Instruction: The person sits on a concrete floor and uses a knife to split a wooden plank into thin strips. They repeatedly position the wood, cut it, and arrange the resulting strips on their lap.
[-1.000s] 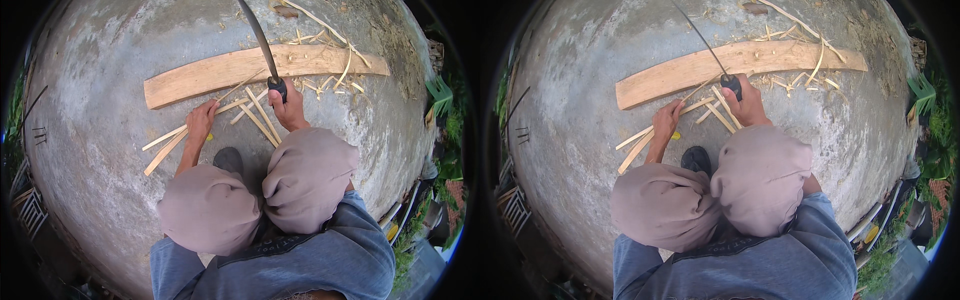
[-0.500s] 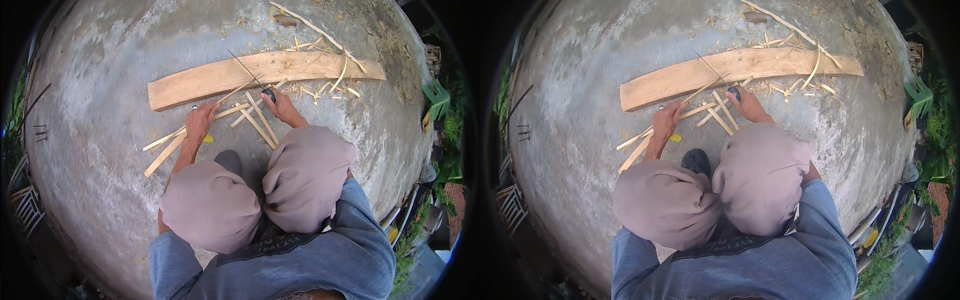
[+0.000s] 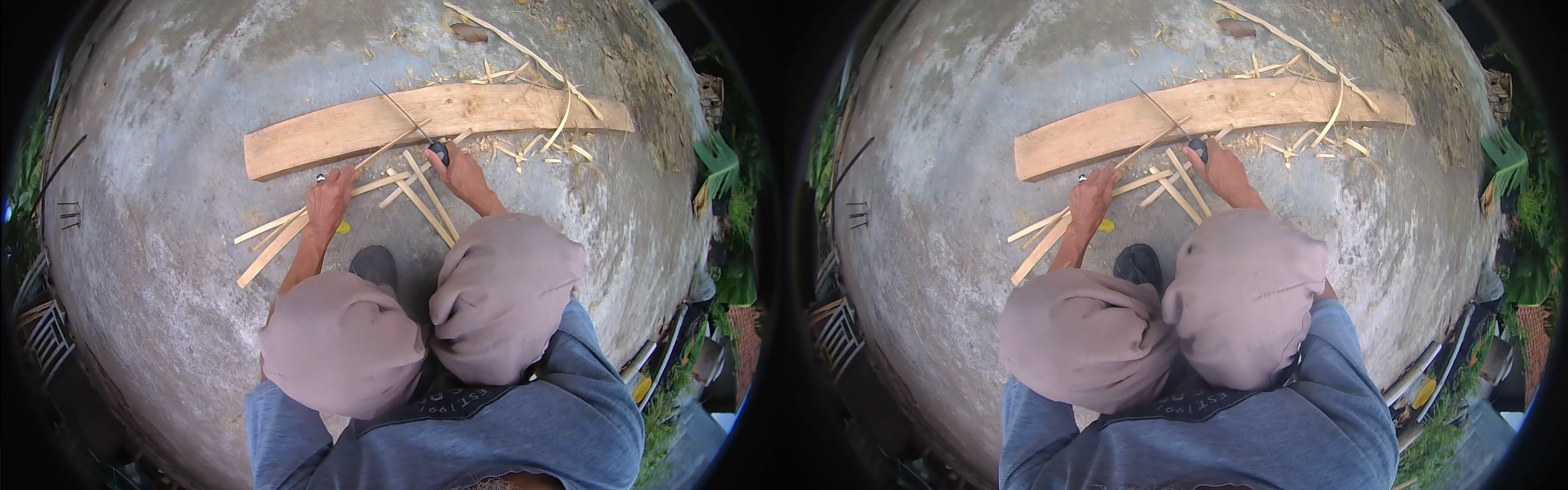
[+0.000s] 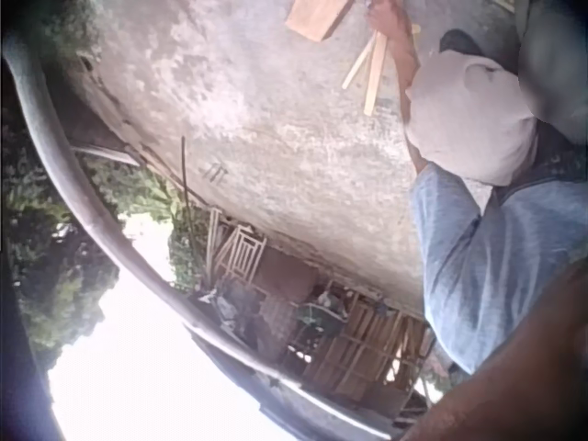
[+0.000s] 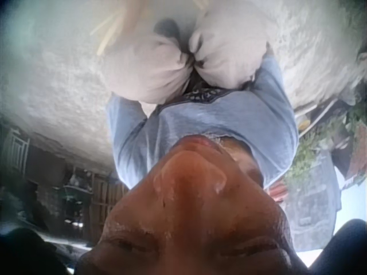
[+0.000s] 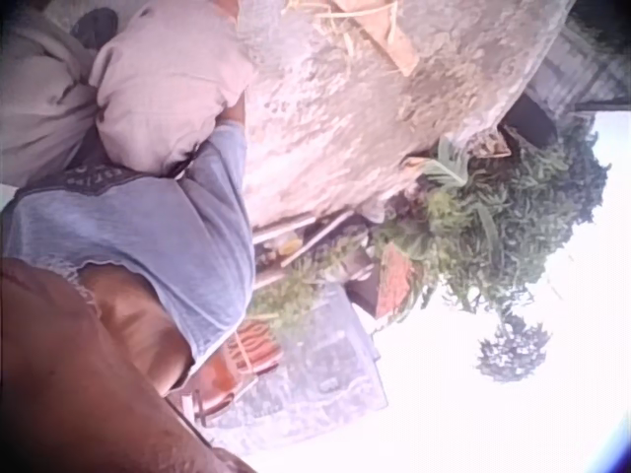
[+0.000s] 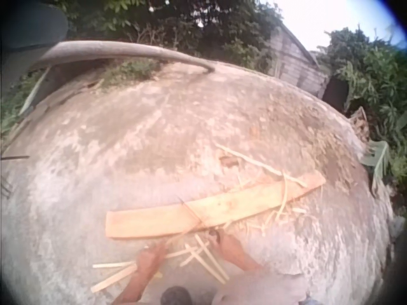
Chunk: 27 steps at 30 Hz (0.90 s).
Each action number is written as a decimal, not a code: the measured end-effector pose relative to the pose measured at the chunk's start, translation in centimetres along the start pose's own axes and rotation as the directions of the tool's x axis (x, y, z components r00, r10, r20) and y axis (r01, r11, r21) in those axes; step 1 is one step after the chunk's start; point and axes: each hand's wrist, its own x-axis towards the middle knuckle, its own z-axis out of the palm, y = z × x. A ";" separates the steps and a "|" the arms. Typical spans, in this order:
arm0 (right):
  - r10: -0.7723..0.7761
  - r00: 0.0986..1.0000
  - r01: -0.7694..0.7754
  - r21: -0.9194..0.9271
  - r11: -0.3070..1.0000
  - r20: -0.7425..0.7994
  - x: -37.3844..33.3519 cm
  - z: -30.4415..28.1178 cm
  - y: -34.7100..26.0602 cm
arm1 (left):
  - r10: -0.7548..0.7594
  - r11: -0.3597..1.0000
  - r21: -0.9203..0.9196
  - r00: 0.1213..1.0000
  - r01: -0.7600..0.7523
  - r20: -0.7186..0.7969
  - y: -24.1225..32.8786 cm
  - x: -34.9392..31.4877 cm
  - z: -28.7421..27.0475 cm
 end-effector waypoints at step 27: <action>0.075 0.985 -0.145 0.516 0.844 0.153 0.2 0.8 -0.5 | -0.190 0.914 -0.339 0.974 0.221 0.123 1.5 -0.9 -0.1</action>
